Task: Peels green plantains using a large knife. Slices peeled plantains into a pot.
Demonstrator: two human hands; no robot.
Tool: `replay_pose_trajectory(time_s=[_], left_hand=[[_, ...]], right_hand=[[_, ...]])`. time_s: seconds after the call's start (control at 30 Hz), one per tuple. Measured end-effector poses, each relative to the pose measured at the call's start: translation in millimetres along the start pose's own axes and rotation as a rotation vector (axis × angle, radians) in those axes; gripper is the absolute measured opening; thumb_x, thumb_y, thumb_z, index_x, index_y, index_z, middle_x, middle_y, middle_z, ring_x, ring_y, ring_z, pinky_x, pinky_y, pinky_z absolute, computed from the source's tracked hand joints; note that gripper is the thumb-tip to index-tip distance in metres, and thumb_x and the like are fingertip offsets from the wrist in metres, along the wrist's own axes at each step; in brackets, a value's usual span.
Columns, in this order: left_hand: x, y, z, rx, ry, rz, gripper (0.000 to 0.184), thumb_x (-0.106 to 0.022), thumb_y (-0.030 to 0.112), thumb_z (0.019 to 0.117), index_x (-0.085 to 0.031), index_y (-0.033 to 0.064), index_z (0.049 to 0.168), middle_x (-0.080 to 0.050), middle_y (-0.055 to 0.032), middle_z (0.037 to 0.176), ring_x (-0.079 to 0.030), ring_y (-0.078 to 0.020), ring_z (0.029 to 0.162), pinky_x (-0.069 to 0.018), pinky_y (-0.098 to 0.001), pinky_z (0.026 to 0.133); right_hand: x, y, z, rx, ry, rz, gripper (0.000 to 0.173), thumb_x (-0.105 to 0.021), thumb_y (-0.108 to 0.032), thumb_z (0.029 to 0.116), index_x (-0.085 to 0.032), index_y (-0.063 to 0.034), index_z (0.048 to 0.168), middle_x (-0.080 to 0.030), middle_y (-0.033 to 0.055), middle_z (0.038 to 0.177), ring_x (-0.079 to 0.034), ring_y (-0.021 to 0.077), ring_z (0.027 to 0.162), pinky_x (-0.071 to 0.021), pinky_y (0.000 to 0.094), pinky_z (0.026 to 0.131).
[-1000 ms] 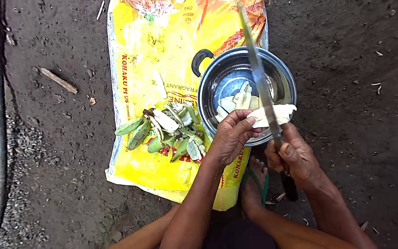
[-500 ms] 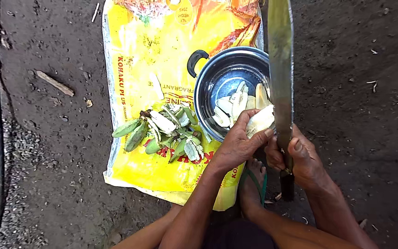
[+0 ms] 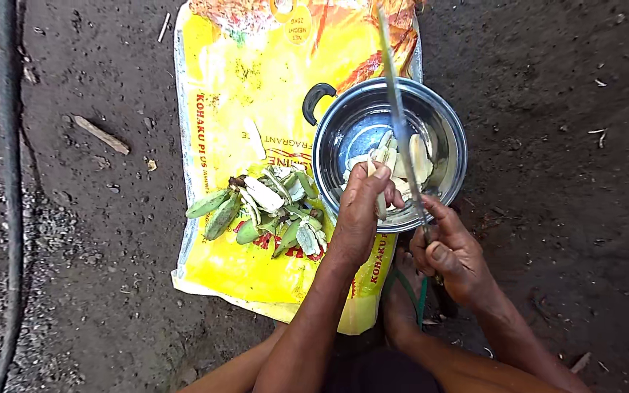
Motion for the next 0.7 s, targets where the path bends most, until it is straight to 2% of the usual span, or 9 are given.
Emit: replay_pose_trajectory(time_s=[0.1, 0.23, 0.27, 0.37, 0.43, 0.57, 0.63, 0.7], left_hand=[[3.3, -0.8, 0.1, -0.054, 0.020, -0.043, 0.021, -0.032, 0.026, 0.1023, -0.052, 0.0193, 0.101, -0.058, 0.0043, 0.088, -0.059, -0.0060, 0.082, -0.0515, -0.0221, 0.075], [0.9, 5.8, 2.0, -0.083, 0.036, -0.170, 0.029, -0.031, 0.030, 0.1051, -0.055, 0.0181, 0.116, -0.055, 0.0068, 0.074, -0.058, -0.0053, 0.066, -0.0526, -0.0209, 0.067], [-1.3, 10.5, 2.8, -0.052, 0.062, -0.201, 0.031, -0.031, 0.031, 0.1062, -0.058, 0.0176, 0.114, -0.054, 0.0074, 0.070, -0.057, -0.0048, 0.063, -0.0523, -0.0199, 0.065], [-9.9, 25.1, 8.2, 0.109, 0.178, -0.315, 0.047, -0.024, 0.033, 0.1111, -0.061, 0.0118, 0.091, -0.052, 0.0045, 0.059, -0.056, -0.0065, 0.051, -0.0522, -0.0193, 0.056], [-10.2, 30.8, 8.5, 0.179, 0.199, -0.396, 0.054, -0.019, 0.035, 0.1110, -0.060, 0.0098, 0.086, -0.055, 0.0015, 0.057, -0.060, -0.0098, 0.052, -0.0548, -0.0216, 0.057], [-15.1, 34.4, 1.8, 0.161, 0.156, -0.487, 0.056, -0.019, 0.027, 0.1091, -0.061, 0.0100, 0.077, -0.067, -0.0054, 0.066, -0.072, -0.0180, 0.068, -0.0620, -0.0289, 0.067], [-21.9, 35.2, -0.4, 0.198, 0.145, -0.450, 0.061, -0.014, 0.028, 0.1079, -0.060, 0.0136, 0.071, -0.072, -0.0066, 0.074, -0.075, -0.0181, 0.076, -0.0614, -0.0277, 0.068], [-32.4, 40.8, -0.6, 0.265, 0.160, -0.423, 0.064, -0.009, 0.031, 0.1073, -0.058, 0.0144, 0.071, -0.072, -0.0060, 0.077, -0.073, -0.0155, 0.073, -0.0593, -0.0248, 0.065]], right_hand=[[-5.4, 2.1, 0.2, 0.033, -0.012, -0.104, 0.074, -0.051, -0.058, 0.1010, -0.041, -0.0041, 0.151, -0.054, -0.0114, 0.075, -0.048, -0.0076, 0.062, -0.0449, 0.0128, 0.057], [-13.7, 2.4, 4.8, 0.083, -0.005, -0.198, 0.072, -0.053, -0.052, 0.1010, -0.047, 0.0048, 0.145, -0.063, -0.0026, 0.080, -0.054, -0.0055, 0.066, -0.0498, 0.0149, 0.063], [-16.4, 0.6, 7.6, 0.103, 0.002, -0.212, 0.072, -0.054, -0.050, 0.1008, -0.047, 0.0073, 0.144, -0.064, -0.0001, 0.080, -0.055, -0.0041, 0.067, -0.0505, 0.0160, 0.063], [-22.0, -7.6, 13.7, 0.189, 0.032, -0.234, 0.069, -0.058, -0.044, 0.1001, -0.047, 0.0097, 0.143, -0.067, 0.0062, 0.084, -0.059, 0.0006, 0.068, -0.0535, 0.0197, 0.065], [-26.1, -11.6, 14.3, 0.250, 0.064, -0.242, 0.068, -0.061, -0.039, 0.0986, -0.047, 0.0103, 0.143, -0.067, 0.0085, 0.084, -0.060, 0.0021, 0.069, -0.0540, 0.0199, 0.067], [-28.7, -15.0, 9.4, 0.351, 0.143, -0.290, 0.069, -0.062, -0.041, 0.0977, -0.049, 0.0107, 0.142, -0.068, 0.0129, 0.082, -0.062, 0.0073, 0.066, -0.0552, 0.0234, 0.065], [-30.0, -16.6, 8.1, 0.402, 0.147, -0.306, 0.068, -0.061, -0.044, 0.0984, -0.052, 0.0103, 0.139, -0.069, 0.0148, 0.085, -0.063, 0.0093, 0.068, -0.0559, 0.0245, 0.066], [-30.9, -17.1, 8.6, 0.440, 0.132, -0.319, 0.070, -0.061, -0.046, 0.0983, -0.052, 0.0110, 0.138, -0.071, 0.0164, 0.094, -0.067, 0.0105, 0.076, -0.0578, 0.0256, 0.072]])
Point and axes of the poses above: each hand's wrist, its own z-axis towards the middle knuckle, its own x-axis out of the back of the hand, y = z × x, the point moved 1 cm from there along z, towards the middle knuckle
